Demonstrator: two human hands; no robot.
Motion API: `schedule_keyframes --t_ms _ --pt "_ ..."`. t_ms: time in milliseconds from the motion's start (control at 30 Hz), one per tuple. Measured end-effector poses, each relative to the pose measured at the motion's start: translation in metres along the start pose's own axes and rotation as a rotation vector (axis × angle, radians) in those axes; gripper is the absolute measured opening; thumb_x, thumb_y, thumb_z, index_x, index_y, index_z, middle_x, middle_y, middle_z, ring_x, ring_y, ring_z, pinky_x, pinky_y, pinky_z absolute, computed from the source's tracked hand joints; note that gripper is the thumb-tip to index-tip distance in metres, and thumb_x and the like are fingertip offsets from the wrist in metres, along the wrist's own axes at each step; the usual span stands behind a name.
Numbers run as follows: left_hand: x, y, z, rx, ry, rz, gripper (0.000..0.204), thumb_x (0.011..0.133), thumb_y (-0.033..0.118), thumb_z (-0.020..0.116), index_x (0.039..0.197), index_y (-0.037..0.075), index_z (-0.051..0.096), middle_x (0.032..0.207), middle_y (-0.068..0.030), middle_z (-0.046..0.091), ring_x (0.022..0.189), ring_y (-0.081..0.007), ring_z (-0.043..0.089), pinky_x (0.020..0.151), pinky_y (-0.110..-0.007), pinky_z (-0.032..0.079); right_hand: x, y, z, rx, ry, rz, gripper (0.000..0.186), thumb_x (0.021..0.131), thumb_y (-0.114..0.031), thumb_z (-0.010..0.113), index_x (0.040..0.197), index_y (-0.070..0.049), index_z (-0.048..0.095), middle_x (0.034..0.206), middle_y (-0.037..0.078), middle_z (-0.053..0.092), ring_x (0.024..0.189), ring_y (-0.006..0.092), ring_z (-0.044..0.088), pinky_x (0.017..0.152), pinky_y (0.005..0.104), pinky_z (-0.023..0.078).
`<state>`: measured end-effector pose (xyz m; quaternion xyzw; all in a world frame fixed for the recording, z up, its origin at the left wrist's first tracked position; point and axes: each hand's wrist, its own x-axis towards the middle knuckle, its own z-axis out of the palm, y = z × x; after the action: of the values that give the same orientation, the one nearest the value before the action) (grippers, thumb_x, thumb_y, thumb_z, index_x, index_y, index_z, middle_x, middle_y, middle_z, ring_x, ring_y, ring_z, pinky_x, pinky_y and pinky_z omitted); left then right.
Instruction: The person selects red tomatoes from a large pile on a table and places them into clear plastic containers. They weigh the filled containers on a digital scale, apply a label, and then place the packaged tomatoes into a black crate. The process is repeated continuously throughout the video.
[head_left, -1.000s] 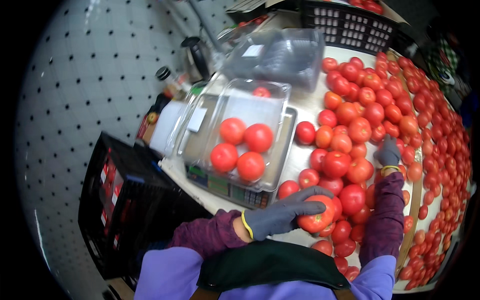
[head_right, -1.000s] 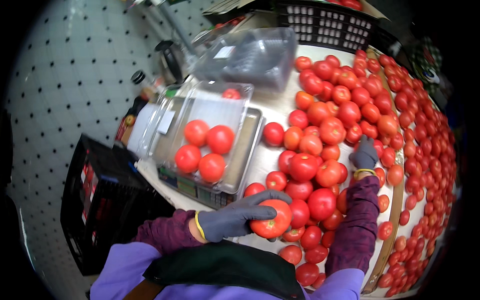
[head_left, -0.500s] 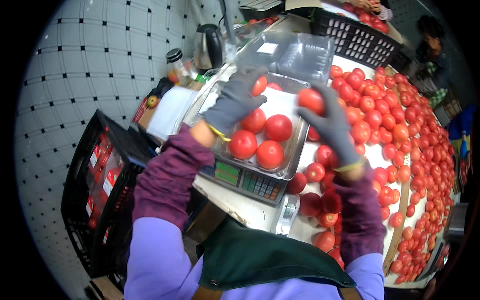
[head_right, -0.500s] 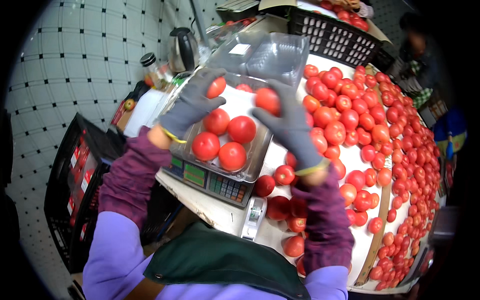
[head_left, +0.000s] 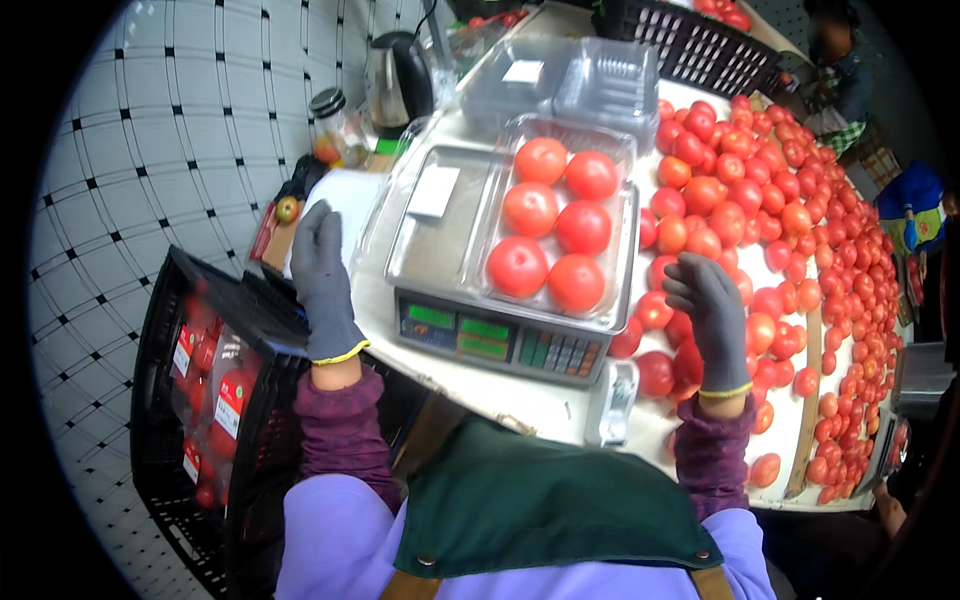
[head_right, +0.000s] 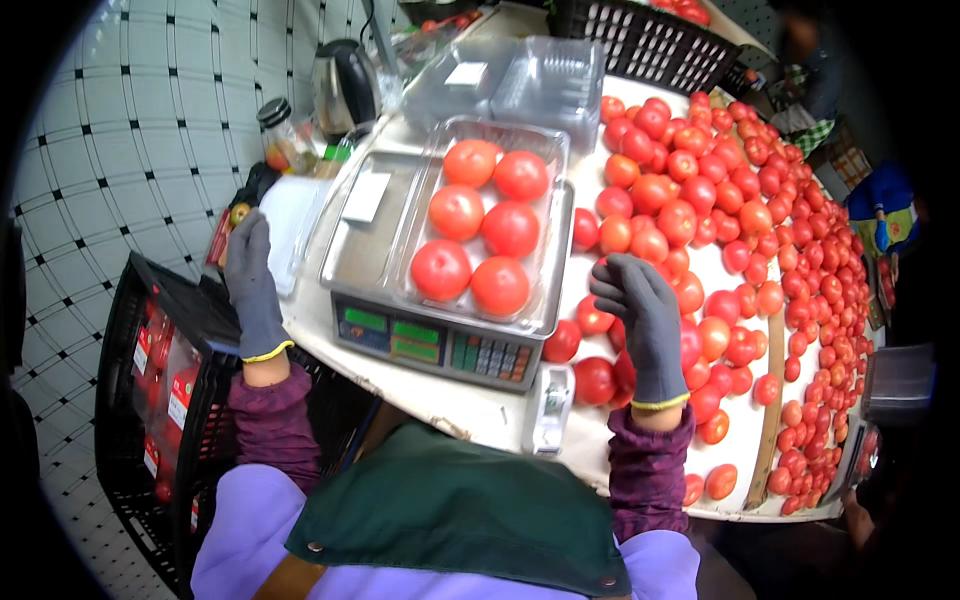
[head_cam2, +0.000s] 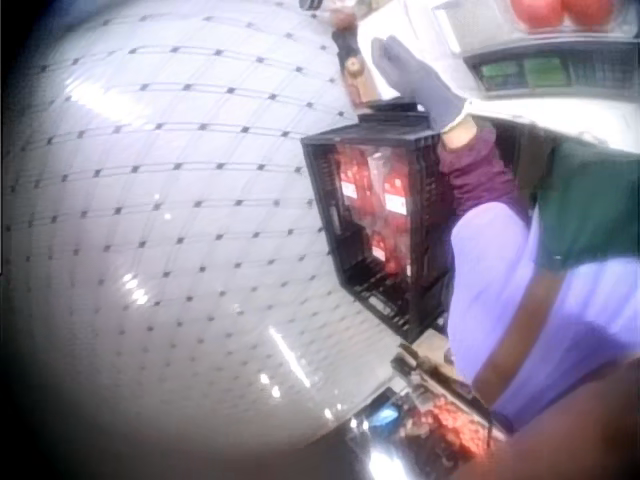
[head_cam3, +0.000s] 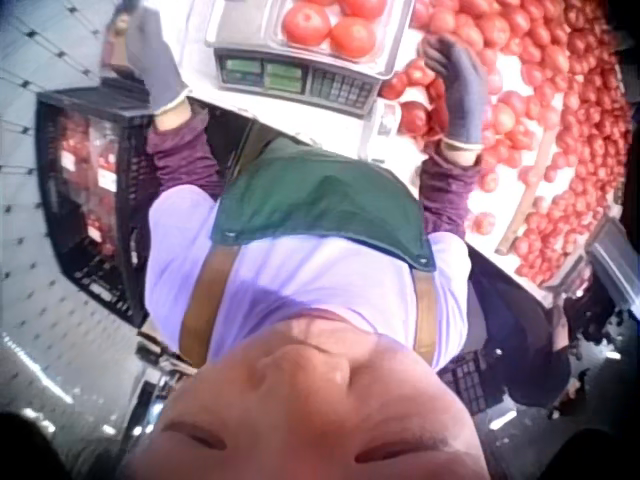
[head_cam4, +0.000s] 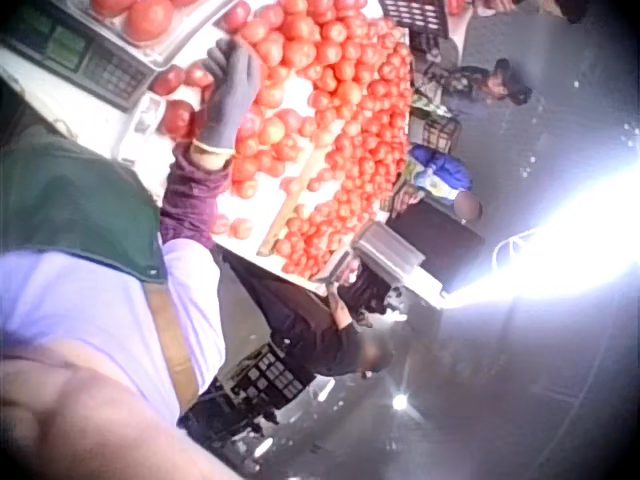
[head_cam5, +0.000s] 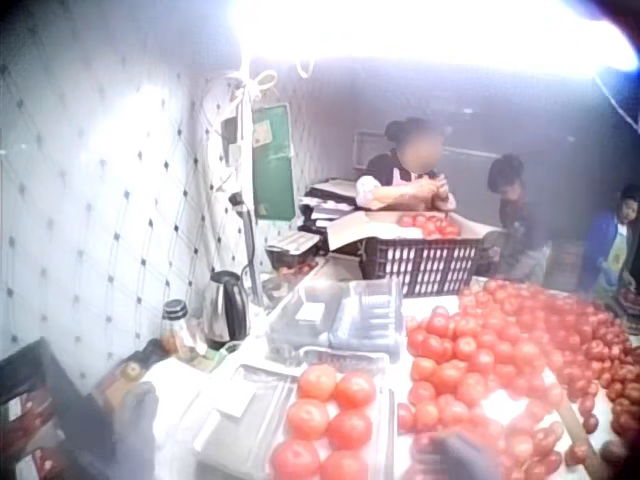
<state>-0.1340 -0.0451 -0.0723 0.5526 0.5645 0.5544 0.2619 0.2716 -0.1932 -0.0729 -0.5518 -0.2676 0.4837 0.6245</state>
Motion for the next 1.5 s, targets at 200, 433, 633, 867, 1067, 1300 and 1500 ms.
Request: schedule_keyframes --t_ms 200,433,633,867,1067,1300,1500 --pt "-0.04 -0.054 -0.024 -0.675 0.191 -0.705 0.065 0.092 0.042 0.054 0.135 -0.003 0.035 0.133 -0.0212 0.041 0.124 -0.0319 0.042 0.104 -0.044 0.033 -0.055 0.055 0.018 0.198 -0.056 0.205 0.041 0.094 -0.028 0.053 0.117 0.006 0.052 0.101 0.017 0.063 0.081 0.0194 0.064 0.066 0.028 0.054" --pt "-0.029 -0.066 -0.018 -0.774 0.107 -0.777 0.07 0.092 0.05 0.05 0.136 -0.002 0.033 0.13 -0.0217 0.042 0.118 -0.0322 0.045 0.103 -0.047 0.033 -0.055 0.057 0.045 0.083 0.028 0.231 0.038 0.094 -0.028 0.053 0.113 0.005 0.055 0.094 0.016 0.063 0.078 0.0188 0.065 0.06 0.0271 0.053" --pt "-0.012 -0.06 -0.003 -0.911 0.042 -0.837 0.071 0.094 0.054 0.042 0.139 0.0 0.031 0.14 -0.0247 0.037 0.128 -0.0374 0.039 0.109 -0.048 0.029 -0.058 0.054 0.062 0.131 0.046 0.275 0.034 0.091 -0.031 0.056 0.107 0.0 0.057 0.095 0.016 0.066 0.074 0.0192 0.065 0.057 0.0264 0.053" --pt "-0.019 0.025 0.081 -0.485 -0.916 0.162 0.056 0.091 0.035 0.056 0.135 0.003 0.045 0.139 -0.0191 0.044 0.134 -0.0338 0.035 0.111 -0.041 0.029 -0.047 0.054 0.07 0.294 0.007 0.323 0.035 0.092 -0.035 0.053 0.098 -0.001 0.059 0.087 0.015 0.068 0.068 0.0188 0.066 0.057 0.0266 0.054" --pt "-0.034 0.056 0.122 0.341 -0.926 0.624 0.039 0.084 0.023 0.061 0.12 0.009 0.061 0.136 -0.0189 0.047 0.132 -0.0419 0.033 0.105 -0.044 0.035 -0.04 0.056 0.077 0.041 0.045 0.331 0.022 0.088 -0.022 0.058 0.087 0.0 0.057 0.072 0.006 0.061 0.056 0.0101 0.055 0.051 0.0229 0.045" --pt "-0.048 0.048 0.107 0.311 -0.841 0.642 0.039 0.084 0.016 0.062 0.122 0.005 0.059 0.135 -0.0202 0.047 0.129 -0.0426 0.037 0.103 -0.044 0.037 -0.029 0.045 0.06 -0.086 -0.137 0.436 0.025 0.089 -0.027 0.057 0.083 -0.002 0.057 0.069 0.005 0.06 0.056 0.0113 0.059 0.045 0.0213 0.041" --pt "-0.088 0.023 0.066 0.153 -0.586 0.307 0.041 0.088 0.014 0.059 0.126 0.0 0.052 0.116 -0.0191 0.056 0.11 -0.0296 0.054 0.087 -0.037 0.047 0.082 -0.012 0.048 -0.507 -0.088 0.121 0.046 0.089 -0.047 0.053 0.094 -0.002 0.06 0.079 0.006 0.057 0.067 0.0106 0.057 0.055 0.0259 0.045"
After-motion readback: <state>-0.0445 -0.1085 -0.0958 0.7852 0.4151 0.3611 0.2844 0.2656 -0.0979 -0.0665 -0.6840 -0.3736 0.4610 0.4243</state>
